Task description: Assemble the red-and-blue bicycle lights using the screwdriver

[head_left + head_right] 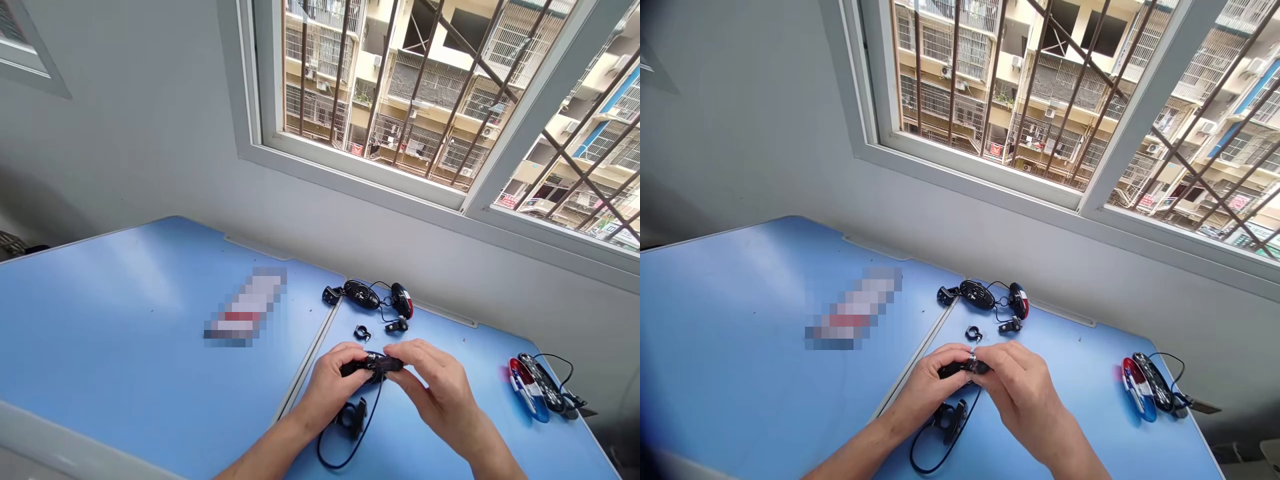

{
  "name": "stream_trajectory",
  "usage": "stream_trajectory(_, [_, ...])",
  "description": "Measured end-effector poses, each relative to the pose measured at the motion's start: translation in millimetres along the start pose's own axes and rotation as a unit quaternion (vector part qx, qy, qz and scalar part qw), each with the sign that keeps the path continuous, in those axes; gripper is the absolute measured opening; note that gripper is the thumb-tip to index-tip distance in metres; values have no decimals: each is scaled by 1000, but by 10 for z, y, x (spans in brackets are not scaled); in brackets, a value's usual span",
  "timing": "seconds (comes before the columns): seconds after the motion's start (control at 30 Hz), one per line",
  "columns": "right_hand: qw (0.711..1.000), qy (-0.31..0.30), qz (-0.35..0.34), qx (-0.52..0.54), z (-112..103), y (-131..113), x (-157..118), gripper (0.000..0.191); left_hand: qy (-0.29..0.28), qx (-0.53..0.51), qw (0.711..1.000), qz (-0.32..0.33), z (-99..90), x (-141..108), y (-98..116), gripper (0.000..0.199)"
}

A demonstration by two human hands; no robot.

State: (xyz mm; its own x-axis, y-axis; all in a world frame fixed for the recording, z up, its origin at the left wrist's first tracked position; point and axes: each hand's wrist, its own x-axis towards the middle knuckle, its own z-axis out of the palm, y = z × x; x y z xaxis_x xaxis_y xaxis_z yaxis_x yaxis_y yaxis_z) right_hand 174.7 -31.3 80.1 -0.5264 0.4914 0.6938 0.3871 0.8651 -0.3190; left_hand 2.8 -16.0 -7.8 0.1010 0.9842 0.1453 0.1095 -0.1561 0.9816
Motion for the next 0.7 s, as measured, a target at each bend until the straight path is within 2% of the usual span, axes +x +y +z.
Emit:
stream_trajectory(0.27, [996,39,41,-63,97,-49,-36,8,10,14,1000,6,0,2,21,12])
stream_trajectory(0.47, [992,90,35,-84,159,-65,-10,10,7,7,1000,9,1,7,35,11])
stream_trajectory(0.57, [996,72,25,-52,148,-26,9,16,-3,2,1000,14,-9,6,41,11])
stream_trajectory(0.7, [1000,17,-2,-24,61,16,19,28,-6,-1,1000,21,-18,3,31,11])
